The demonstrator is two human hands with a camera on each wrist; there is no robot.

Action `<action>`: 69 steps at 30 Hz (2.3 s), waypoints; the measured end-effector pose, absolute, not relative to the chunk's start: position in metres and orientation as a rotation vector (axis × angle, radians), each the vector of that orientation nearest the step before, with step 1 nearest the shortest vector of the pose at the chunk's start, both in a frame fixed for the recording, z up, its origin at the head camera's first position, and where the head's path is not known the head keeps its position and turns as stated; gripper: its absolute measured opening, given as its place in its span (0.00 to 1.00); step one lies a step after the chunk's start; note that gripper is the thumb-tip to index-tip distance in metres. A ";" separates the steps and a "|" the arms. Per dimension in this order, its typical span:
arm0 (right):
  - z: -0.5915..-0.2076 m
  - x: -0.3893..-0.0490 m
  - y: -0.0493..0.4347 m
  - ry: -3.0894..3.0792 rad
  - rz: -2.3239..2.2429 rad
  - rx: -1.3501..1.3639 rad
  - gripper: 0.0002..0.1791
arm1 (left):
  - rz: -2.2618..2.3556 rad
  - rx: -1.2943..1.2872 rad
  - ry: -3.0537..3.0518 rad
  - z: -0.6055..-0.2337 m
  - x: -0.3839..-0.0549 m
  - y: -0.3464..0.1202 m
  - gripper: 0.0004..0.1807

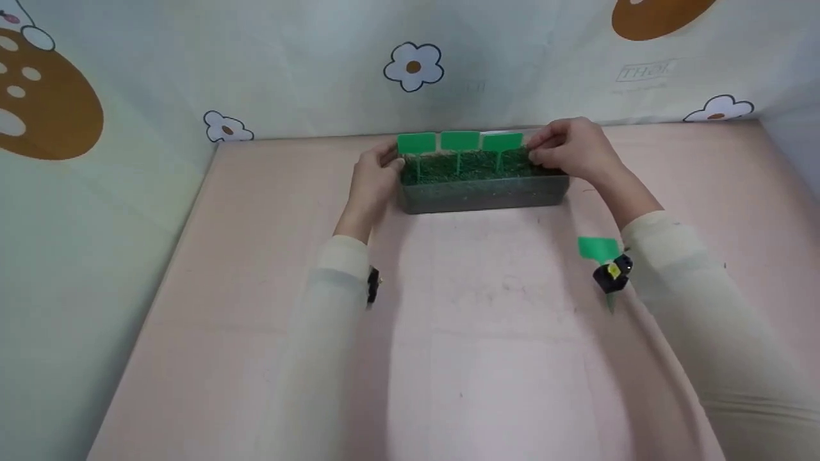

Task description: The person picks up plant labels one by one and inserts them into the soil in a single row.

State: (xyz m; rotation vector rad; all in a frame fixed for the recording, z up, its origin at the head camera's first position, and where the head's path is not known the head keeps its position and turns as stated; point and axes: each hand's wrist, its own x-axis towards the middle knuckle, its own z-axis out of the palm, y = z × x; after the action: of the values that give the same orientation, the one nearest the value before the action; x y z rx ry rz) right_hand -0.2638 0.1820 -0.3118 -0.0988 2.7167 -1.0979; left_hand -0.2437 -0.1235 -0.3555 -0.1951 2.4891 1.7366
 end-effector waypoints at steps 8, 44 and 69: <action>-0.309 -0.259 0.188 2.752 -1.084 -0.112 0.15 | 1.739 -0.187 2.486 -0.355 -0.244 -0.124 0.25; -0.305 -0.225 0.210 2.809 -1.148 -0.174 0.16 | 1.770 -0.204 2.468 -0.355 -0.244 -0.122 0.25; -0.307 -0.183 0.232 2.801 -1.054 -0.178 0.13 | 1.779 -0.195 2.454 -0.355 -0.243 -0.124 0.25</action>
State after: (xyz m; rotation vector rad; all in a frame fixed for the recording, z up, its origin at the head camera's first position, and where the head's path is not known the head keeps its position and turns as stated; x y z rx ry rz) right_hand -0.1833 0.2321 -0.3067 -0.1778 2.8006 -1.0540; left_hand -0.2433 -0.1236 -0.3549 -0.1948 2.4541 1.7792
